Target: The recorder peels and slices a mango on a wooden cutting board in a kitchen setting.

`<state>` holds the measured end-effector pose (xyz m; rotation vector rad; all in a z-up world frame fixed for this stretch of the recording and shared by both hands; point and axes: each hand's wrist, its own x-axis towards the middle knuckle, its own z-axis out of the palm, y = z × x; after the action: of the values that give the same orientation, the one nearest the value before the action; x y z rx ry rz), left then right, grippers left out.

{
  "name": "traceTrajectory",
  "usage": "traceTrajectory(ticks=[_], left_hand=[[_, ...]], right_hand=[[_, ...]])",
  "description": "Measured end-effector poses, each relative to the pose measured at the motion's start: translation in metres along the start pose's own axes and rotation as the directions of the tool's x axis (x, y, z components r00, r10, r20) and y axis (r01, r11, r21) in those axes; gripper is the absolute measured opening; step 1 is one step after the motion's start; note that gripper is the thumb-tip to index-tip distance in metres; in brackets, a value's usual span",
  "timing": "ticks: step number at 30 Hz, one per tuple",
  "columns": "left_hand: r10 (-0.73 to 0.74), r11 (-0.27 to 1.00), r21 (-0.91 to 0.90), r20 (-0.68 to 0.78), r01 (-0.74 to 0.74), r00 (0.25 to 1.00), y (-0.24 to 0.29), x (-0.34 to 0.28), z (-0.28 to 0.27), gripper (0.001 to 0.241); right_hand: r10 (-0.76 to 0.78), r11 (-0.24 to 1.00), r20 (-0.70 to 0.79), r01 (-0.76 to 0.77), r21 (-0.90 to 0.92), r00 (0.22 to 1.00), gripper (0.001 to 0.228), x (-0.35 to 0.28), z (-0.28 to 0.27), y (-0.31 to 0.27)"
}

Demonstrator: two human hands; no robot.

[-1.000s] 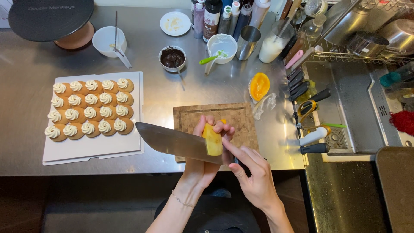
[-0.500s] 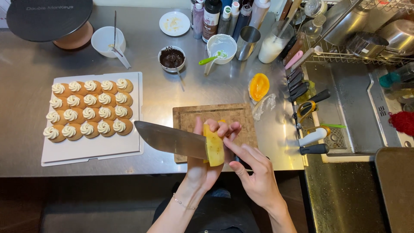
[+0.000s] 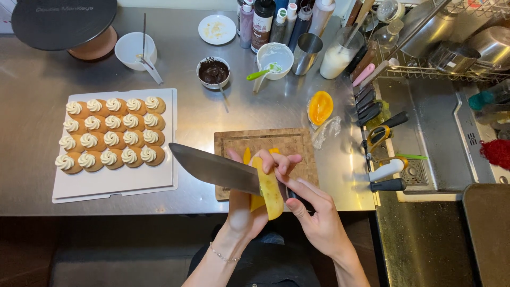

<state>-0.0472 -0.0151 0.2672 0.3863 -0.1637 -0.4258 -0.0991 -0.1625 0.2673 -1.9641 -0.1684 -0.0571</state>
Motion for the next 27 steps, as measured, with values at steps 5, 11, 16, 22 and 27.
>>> traceTrajectory(ticks=[5,11,16,22,27], left_hand=[[0.007,0.991,0.132,0.146,-0.026,0.989,0.003,-0.002,-0.003,0.061],[-0.051,0.979,0.202,0.229,0.004,0.972,0.011,-0.004,-0.001,0.059],[-0.049,0.976,0.216,0.28,-0.013,0.959,0.012,-0.003,-0.002,0.056],[-0.113,0.95,0.308,0.194,0.049,0.974,0.013,-0.004,-0.003,0.056],[0.023,0.933,0.356,0.098,-0.056,0.995,-0.004,-0.018,-0.031,0.057]], right_hand=[[0.027,0.998,0.029,-0.029,0.054,0.999,0.048,0.0,-0.003,0.0],[0.049,0.997,0.033,-0.051,0.06,0.998,0.048,-0.002,-0.007,-0.001],[0.093,0.992,0.052,-0.097,0.083,0.994,0.048,-0.003,-0.007,0.0],[0.15,0.982,0.063,-0.156,0.104,0.987,0.044,-0.005,-0.01,0.003],[0.048,0.992,-0.063,-0.055,-0.11,0.997,0.048,-0.004,-0.011,-0.015]])
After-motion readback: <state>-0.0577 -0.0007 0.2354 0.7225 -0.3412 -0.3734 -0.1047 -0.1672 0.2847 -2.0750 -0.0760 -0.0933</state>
